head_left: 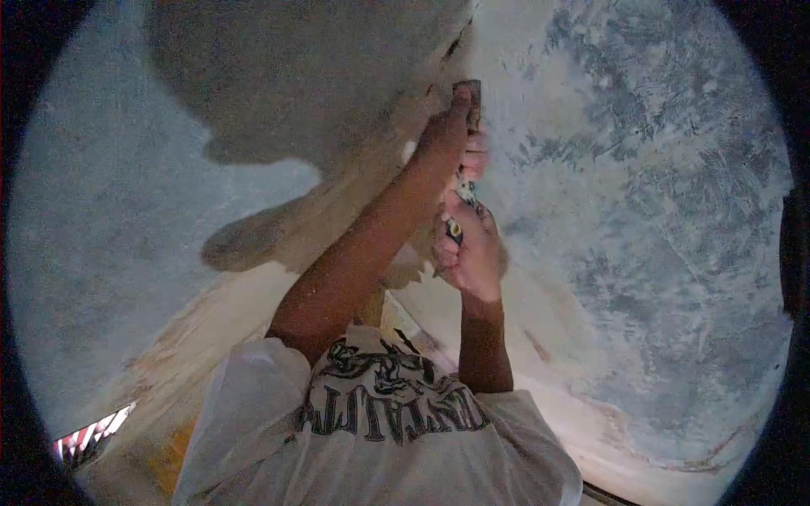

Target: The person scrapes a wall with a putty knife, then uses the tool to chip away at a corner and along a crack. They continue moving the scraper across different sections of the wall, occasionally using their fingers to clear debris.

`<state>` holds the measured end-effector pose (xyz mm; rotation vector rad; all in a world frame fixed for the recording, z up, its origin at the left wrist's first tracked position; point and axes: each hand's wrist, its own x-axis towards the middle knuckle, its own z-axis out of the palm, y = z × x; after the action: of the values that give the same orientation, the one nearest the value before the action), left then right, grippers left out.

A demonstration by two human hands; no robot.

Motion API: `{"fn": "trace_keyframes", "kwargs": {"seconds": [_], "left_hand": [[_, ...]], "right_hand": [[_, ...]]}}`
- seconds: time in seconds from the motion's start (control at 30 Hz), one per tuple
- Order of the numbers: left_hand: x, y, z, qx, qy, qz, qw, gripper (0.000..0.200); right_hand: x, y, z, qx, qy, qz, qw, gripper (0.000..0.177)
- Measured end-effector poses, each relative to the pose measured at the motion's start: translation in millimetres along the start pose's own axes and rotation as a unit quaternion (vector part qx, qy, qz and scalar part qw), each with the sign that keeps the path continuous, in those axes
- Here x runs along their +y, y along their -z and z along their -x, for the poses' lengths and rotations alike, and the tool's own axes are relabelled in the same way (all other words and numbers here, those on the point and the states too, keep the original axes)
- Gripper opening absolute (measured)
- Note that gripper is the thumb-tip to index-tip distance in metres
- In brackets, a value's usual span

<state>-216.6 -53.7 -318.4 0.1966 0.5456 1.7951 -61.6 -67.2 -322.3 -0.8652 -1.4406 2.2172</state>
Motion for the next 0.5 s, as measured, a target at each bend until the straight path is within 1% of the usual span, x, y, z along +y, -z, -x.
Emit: {"fn": "trace_keyframes", "kwargs": {"seconds": [0.03,0.1,0.13,0.2,0.23,0.3,0.33,0.4,0.43,0.47,0.5], "left_hand": [[1.0,4.5,-1.0,-0.024,0.012,0.018,0.999,0.059],[-9.7,-6.9,3.7,0.016,-0.021,-0.014,1.000,0.058],[-11.0,-14.6,8.3,0.035,-0.038,-0.033,0.998,0.058],[-5.7,-20.7,7.8,0.066,-0.036,-0.033,0.997,0.057],[-6.5,-22.5,8.3,0.082,-0.032,-0.030,0.996,0.056],[0.0,-21.7,6.2,0.087,-0.073,-0.066,0.991,0.055],[2.6,-20.0,8.2,0.092,-0.095,-0.084,0.988,0.054],[-3.3,-21.8,10.7,0.075,-0.068,-0.055,0.993,0.054],[-7.6,-22.2,12.2,0.068,-0.052,-0.038,0.996,0.054],[-7.1,-23.2,10.7,0.093,-0.074,-0.064,0.991,0.055],[-4.3,-28.3,10.8,0.116,-0.095,-0.090,0.985,0.055]], "right_hand": [[1.0,1.5,1.2,0.009,0.005,-0.013,1.000,0.027],[2.8,1.1,0.8,0.021,0.019,-0.043,0.999,0.027],[2.2,3.4,2.9,0.016,0.021,-0.018,0.999,0.027],[-5.2,10.5,6.0,0.004,0.033,0.039,0.999,0.028],[-6.2,6.6,4.8,0.016,0.039,0.035,0.998,0.028],[-8.1,-6.5,0.0,0.034,0.048,0.032,0.998,0.028],[-5.2,-3.6,3.5,0.026,0.046,0.023,0.998,0.028],[-0.4,5.7,1.8,0.007,0.051,-0.001,0.999,0.028],[0.7,11.9,0.6,-0.001,0.060,0.056,0.997,0.028],[-0.2,19.2,-1.7,-0.009,0.070,0.114,0.991,0.028],[-3.9,17.9,-2.6,-0.013,0.071,0.122,0.990,0.029]]}}
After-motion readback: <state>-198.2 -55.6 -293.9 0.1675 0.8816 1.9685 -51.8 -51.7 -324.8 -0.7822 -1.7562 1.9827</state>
